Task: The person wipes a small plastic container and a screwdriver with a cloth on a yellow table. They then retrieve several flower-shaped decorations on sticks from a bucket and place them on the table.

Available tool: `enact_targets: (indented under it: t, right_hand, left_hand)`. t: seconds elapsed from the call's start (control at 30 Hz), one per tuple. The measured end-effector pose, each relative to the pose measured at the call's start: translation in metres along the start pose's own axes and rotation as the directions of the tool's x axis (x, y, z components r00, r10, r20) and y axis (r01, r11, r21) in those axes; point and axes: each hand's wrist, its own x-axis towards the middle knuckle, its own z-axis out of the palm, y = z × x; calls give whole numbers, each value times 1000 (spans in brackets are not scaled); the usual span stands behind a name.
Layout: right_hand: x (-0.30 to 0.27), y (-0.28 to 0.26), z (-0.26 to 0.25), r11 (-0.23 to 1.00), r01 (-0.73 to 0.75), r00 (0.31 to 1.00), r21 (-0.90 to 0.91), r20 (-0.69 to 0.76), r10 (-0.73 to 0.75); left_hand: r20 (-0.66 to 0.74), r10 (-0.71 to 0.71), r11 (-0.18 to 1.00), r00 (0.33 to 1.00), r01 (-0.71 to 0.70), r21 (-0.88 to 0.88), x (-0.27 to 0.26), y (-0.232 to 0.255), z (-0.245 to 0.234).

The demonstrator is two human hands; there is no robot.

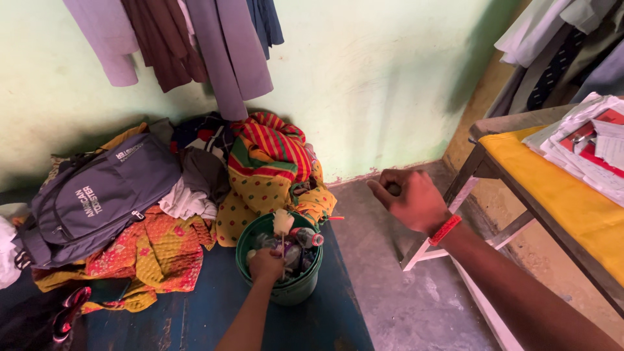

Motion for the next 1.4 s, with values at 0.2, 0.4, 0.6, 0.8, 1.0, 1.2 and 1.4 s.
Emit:
enact_targets:
  t: [0.2,0.4,0.6,0.8,1.0,1.2,1.4]
  right_hand:
    - [-3,11,-19,990,143,981,16,-132,-140]
    - [-8,22,-67,999,13,985,-31,-172,-18]
    - [-17,37,-101,996,-13,959,-88,-284,-13]
    - [-28,47,-104,997,-45,962,-55,-273,28]
    - [-47,47,-97,999,19,978,29,-207,-13]
    - [-57,45,-92,834,508,750,-216,-365,-551]
    - [-81,42,-102,993,-118,966,24,-230,120]
  left_hand:
    - [10,39,996,999,-38,-78,-11,-10,-10]
    - [-31,101,971,994,-105,-214,-29,6,-40]
    - [-99,213,875,972,-235,-423,-51,60,-72]
    - [-148,490,675,859,-481,-559,-88,151,-96]
    - [-96,713,428,694,-540,-725,-138,227,-108]
    - [-7,785,412,620,-531,-741,-194,278,-120]
    - [70,841,349,536,-440,-827,-233,309,-113]
